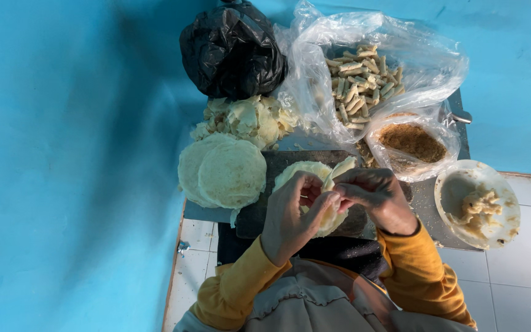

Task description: The person sits at a low table and shapes round dough discs by hand, pressing and stretching each piece flat on a wooden board and stacking the finished discs with a pile of completed ones. Near the end, the person uses a knife to trim and cut the edge of a dough disc on the board.

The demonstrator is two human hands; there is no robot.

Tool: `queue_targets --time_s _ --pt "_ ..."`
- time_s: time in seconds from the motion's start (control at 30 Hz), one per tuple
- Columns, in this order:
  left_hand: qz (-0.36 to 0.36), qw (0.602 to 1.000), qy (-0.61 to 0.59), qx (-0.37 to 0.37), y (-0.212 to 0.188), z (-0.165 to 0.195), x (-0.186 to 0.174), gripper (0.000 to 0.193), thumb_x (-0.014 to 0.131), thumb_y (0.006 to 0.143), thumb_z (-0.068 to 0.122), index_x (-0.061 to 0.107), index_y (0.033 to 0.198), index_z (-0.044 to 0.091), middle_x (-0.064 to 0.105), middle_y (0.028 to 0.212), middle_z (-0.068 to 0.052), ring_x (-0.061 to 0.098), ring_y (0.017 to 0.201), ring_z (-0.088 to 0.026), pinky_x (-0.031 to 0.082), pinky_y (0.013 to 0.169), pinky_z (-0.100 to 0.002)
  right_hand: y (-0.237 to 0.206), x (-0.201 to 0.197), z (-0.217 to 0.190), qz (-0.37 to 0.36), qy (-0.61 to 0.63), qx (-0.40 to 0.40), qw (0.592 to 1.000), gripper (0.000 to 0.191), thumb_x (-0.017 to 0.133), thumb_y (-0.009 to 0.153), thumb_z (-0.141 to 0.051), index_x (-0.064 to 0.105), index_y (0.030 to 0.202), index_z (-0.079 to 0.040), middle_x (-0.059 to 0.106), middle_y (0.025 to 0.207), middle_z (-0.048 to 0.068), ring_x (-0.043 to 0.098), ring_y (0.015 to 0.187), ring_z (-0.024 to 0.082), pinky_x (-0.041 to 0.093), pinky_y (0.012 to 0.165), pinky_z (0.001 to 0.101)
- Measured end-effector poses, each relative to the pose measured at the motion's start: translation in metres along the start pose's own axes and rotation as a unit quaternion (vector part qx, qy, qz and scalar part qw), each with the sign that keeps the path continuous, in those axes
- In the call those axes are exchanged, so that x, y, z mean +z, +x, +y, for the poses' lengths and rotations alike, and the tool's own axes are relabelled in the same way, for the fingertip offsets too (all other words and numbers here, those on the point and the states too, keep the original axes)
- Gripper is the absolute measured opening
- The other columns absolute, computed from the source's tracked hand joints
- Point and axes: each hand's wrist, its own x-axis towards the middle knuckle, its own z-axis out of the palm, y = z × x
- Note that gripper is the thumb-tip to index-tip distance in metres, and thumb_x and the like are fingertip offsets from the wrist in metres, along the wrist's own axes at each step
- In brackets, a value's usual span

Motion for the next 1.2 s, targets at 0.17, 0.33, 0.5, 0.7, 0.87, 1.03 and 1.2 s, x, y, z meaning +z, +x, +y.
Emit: queue_targets --time_s 0.17,0.33,0.5,0.7,0.87,1.03,1.2 --pt "0.011 0.999 -0.032 -0.016 -0.002 -0.012 0.003 0.014 0.065 0.099 0.014 0.066 0.101 0.0 0.075 0.091 -0.011 0.078 0.08 -0.018 0.063 0.071 -0.029 -0.006 0.013 -0.006 0.023 -0.046 -0.038 0.998 0.01 0.069 0.091 0.001 0.074 0.096 0.008 0.074 0.086 0.015 0.075 0.072 0.021 0.062 0.064 0.0301" --pt "0.047 0.999 -0.021 -0.007 -0.008 -0.029 0.011 0.008 0.061 0.102 0.008 0.06 0.105 0.0 0.072 0.092 -0.012 0.077 0.081 -0.017 0.06 0.071 -0.028 -0.004 0.012 0.001 0.048 -0.018 -0.035 0.998 0.012 0.064 0.094 0.001 0.071 0.102 0.008 0.073 0.091 0.014 0.074 0.077 0.02 0.062 0.069 0.0304" --pt "0.105 0.988 -0.115 -0.017 -0.017 -0.044 0.021 0.01 0.053 0.108 0.007 0.053 0.117 0.001 0.061 0.095 -0.014 0.06 0.081 -0.017 0.054 0.074 -0.03 -0.001 0.005 0.013 0.077 0.085 -0.023 0.993 0.013 0.056 0.101 -0.004 0.064 0.105 0.006 0.069 0.092 0.013 0.07 0.077 0.019 0.061 0.069 0.0315" --pt "0.061 0.996 0.022 0.059 -0.024 -0.054 0.029 0.012 0.052 0.11 0.012 0.052 0.119 0.003 0.062 0.101 -0.009 0.062 0.086 -0.015 0.053 0.076 -0.031 0.004 0.012 0.024 -0.028 -0.013 -0.12 0.992 0.018 0.063 0.096 -0.002 0.055 0.113 0.001 0.069 0.098 0.01 0.067 0.09 0.015 0.056 0.076 0.0285" --pt "0.074 0.978 -0.193 -0.041 -0.024 -0.059 0.02 0.019 0.048 0.114 0.021 0.052 0.119 0.003 0.061 0.103 -0.006 0.059 0.087 -0.014 0.052 0.078 -0.03 0.005 0.007 0.013 0.109 0.084 -0.102 0.985 0.009 0.061 0.098 0.001 0.062 0.106 0.0 0.073 0.09 0.01 0.069 0.073 0.017 0.057 0.066 0.0297" --pt "0.082 0.981 -0.171 0.025 -0.02 -0.075 0.023 0.043 0.057 0.107 0.039 0.052 0.126 0.001 0.059 0.114 -0.006 0.058 0.103 -0.01 0.049 0.088 -0.025 0.003 0.017 0.02 0.087 -0.042 -0.132 0.987 0.013 0.062 0.096 0.003 0.064 0.108 -0.003 0.073 0.096 0.008 0.068 0.08 0.015 0.057 0.072 0.0286" --pt "0.205 0.926 -0.298 -0.107 -0.017 -0.104 0.029 0.04 0.069 0.109 0.034 0.065 0.087 0.001 0.065 0.079 -0.002 0.055 0.071 -0.008 0.044 0.061 -0.027 0.008 0.01 0.034 0.115 0.084 -0.121 0.982 0.014 0.064 0.097 0.005 0.064 0.108 -0.004 0.072 0.099 0.007 0.067 0.086 0.014 0.056 0.08 0.0292"
